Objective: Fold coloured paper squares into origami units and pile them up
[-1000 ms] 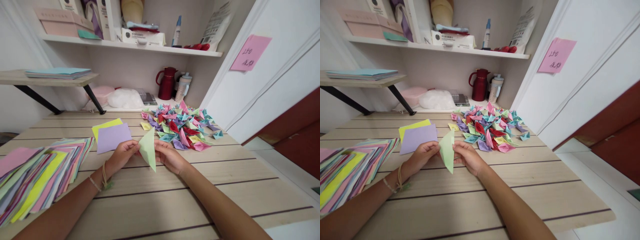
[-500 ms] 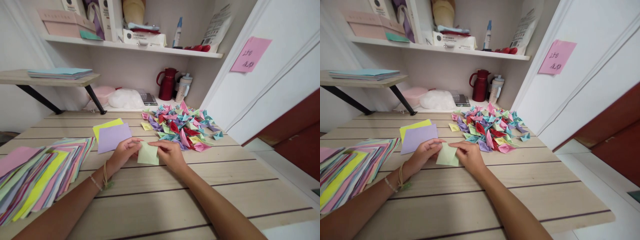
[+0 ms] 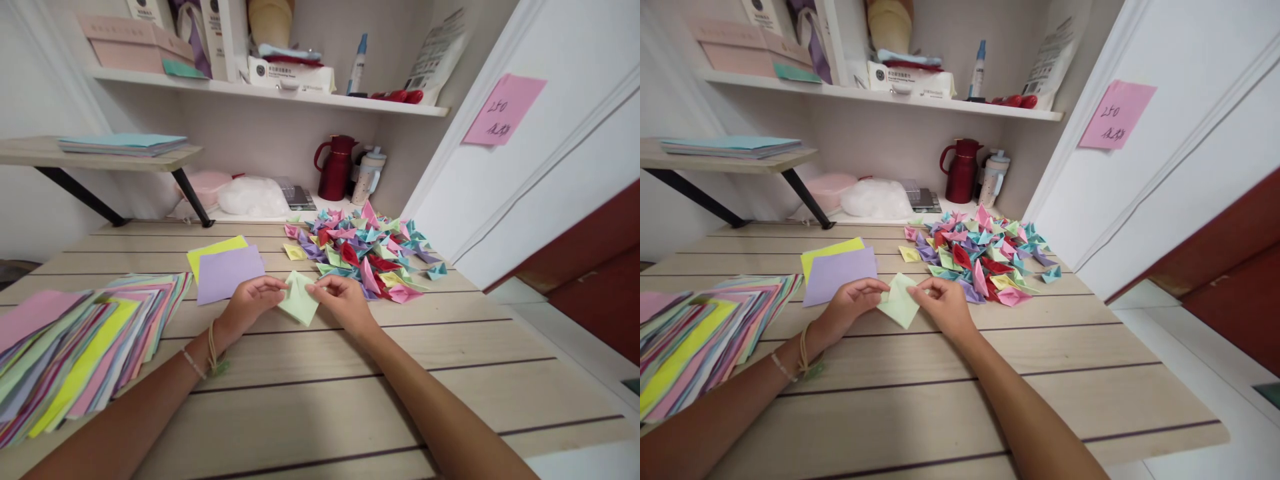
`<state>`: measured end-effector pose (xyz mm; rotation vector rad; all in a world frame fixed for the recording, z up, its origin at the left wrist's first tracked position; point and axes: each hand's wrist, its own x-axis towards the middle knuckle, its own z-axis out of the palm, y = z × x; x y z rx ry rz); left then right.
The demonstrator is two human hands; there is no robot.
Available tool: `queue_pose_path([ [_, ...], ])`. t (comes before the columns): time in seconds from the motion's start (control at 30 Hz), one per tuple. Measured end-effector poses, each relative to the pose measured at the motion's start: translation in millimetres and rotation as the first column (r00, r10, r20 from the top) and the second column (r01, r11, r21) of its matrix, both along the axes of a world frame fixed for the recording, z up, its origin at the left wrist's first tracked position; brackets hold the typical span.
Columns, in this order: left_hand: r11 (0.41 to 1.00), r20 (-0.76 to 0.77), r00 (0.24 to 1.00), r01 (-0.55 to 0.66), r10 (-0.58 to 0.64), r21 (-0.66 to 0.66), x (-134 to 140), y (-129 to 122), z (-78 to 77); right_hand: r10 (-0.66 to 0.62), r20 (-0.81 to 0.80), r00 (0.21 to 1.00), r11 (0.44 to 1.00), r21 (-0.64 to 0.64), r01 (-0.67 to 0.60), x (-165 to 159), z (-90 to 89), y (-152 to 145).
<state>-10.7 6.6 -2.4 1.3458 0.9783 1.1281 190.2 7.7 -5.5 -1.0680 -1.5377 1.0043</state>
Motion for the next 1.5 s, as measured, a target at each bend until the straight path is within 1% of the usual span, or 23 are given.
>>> queue_pose_path([
  [0.1, 0.998, 0.019, 0.998, 0.061, -0.060, -0.036, 1, 1, -3.3, -0.018, -0.067, 0.998, 1.000, -0.007, 0.017, -1, -1.2, 1],
  [0.2, 0.999, -0.009, 1.000, 0.009, -0.009, -0.032, 3, 1, -4.1, 0.019, -0.174, 0.985, 1.000, -0.021, -0.023, -3, -0.6, 1],
  [0.27, 0.999, -0.008, 0.999, -0.037, 0.037, -0.025, 4, 1, -2.6, 0.051, -0.198, 0.979, 0.998, -0.023, -0.057, -3, 0.0, 1],
  [0.33, 0.998, 0.008, 0.998, -0.068, 0.068, -0.008, 4, 1, -0.9, 0.066, -0.143, 0.988, 0.998, -0.008, -0.068, -2, 0.4, 1],
  [0.4, 0.996, 0.011, 0.997, -0.082, 0.082, 0.024, 4, 1, -0.6, 0.059, -0.040, 0.997, 0.998, 0.012, -0.058, -1, 0.5, 1],
  [0.47, 0.996, 0.000, 0.997, -0.075, 0.075, 0.051, 4, 1, -2.5, 0.037, 0.053, 0.998, 0.998, 0.039, -0.039, 1, 1.0, 1],
  [0.53, 0.995, -0.014, 0.998, -0.059, 0.060, 0.075, 5, 1, -6.0, -0.001, 0.127, 0.992, 0.995, 0.102, -0.012, 2, 2.4, 1],
  [0.63, 0.988, -0.091, 0.991, -0.085, 0.098, 0.133, 4, 0, -10.1, -0.070, 0.210, 0.975, 0.970, 0.241, 0.018, 3, 5.8, -2],
  [0.7, 0.980, -0.177, 0.975, -0.108, 0.138, 0.168, 4, -1, -9.7, -0.076, 0.225, 0.971, 0.959, 0.282, 0.010, 3, 7.7, -3],
  [0.77, 0.980, -0.238, 0.962, -0.096, 0.137, 0.175, 4, -2, -6.5, -0.050, 0.201, 0.978, 0.964, 0.266, -0.006, 2, 8.2, -4],
  [0.83, 0.986, -0.248, 0.963, -0.069, 0.104, 0.149, 4, -4, -1.9, -0.018, 0.181, 0.983, 0.973, 0.230, -0.025, 1, 7.6, -5],
  [0.97, 0.997, -0.176, 0.983, -0.045, 0.055, 0.060, 6, -6, 4.7, 0.040, 0.199, 0.979, 0.980, 0.182, -0.078, -2, 6.0, -6],
  [1.03, 0.999, -0.135, 0.990, -0.025, 0.030, 0.042, 7, -6, 5.5, 0.072, 0.208, 0.975, 0.981, 0.164, -0.107, -3, 6.2, -7],
  [1.17, 0.999, -0.091, 0.996, 0.004, 0.001, 0.049, 7, -4, 4.1, 0.114, 0.198, 0.974, 0.983, 0.116, -0.139, -5, 6.7, -8],
  [1.3, 0.997, -0.087, 0.996, 0.026, -0.019, 0.076, 5, -3, 1.8, 0.117, 0.199, 0.973, 0.991, 0.044, -0.128, -5, 5.3, -8],
  [1.4, 0.995, -0.103, 0.994, 0.041, -0.032, 0.086, 5, -4, 0.6, 0.161, 0.150, 0.975, 0.987, -0.021, -0.160, -6, 4.3, -8],
  [1.5, 0.994, -0.157, 0.987, 0.038, -0.021, 0.106, 6, -7, 0.2, 0.213, 0.094, 0.973, 0.976, -0.069, -0.207, -7, 3.2, -8],
])
